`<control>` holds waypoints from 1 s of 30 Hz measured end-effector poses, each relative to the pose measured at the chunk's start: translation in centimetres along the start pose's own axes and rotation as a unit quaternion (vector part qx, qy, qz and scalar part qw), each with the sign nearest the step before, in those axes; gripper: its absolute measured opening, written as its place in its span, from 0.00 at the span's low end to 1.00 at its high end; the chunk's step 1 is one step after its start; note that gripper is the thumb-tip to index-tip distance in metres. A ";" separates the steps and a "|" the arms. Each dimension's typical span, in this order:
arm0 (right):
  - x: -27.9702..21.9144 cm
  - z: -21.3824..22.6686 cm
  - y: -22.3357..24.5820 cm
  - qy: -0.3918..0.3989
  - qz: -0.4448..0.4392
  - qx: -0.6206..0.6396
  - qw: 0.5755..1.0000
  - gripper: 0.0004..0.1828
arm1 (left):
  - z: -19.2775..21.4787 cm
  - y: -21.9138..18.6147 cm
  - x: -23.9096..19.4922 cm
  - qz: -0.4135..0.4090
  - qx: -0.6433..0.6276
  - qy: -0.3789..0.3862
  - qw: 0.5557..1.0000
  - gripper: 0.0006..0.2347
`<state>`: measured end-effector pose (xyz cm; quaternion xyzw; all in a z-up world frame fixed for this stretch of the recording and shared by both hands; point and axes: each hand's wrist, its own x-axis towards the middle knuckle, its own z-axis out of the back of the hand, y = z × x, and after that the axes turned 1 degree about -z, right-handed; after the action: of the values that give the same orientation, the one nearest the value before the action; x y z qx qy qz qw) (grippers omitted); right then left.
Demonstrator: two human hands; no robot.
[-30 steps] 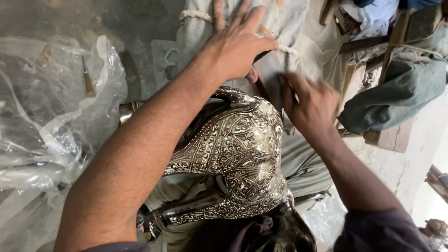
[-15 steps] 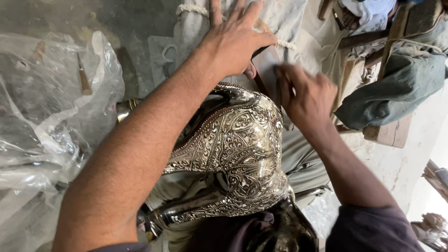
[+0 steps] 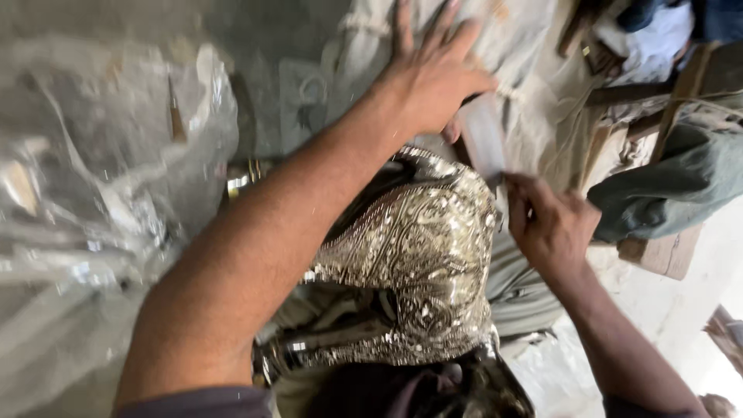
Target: The person uses a chisel and a wooden mallet to engrave intricate patterns onto a silver elephant statue. They hold the chisel against the metal surface and strike it repeatedly with the mallet, working on different parts of the statue's body and legs.
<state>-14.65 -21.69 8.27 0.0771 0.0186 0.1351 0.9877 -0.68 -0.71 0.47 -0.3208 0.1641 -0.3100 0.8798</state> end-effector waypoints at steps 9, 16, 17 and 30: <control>2.2 1.3 2.5 -0.028 0.006 -0.054 0.998 0.06 | 1.7 -0.6 0.5 0.012 0.016 0.040 0.999 0.29; 4.4 0.1 1.4 -0.056 0.025 -0.039 0.997 0.04 | -1.6 -0.3 1.5 0.031 0.041 0.050 0.997 0.27; 4.3 0.1 1.4 -0.059 0.022 -0.054 0.997 0.05 | -1.8 -0.7 1.5 0.038 0.046 0.066 0.996 0.32; -18.0 3.4 -6.5 -0.091 -0.196 0.331 0.919 0.16 | 3.5 -7.4 -20.6 0.008 -0.082 -0.285 0.955 0.14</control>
<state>-30.05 -33.24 10.92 0.4060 -0.0128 -0.0823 0.9101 -17.78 9.85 9.83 -0.4654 -0.0661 -0.1841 0.8632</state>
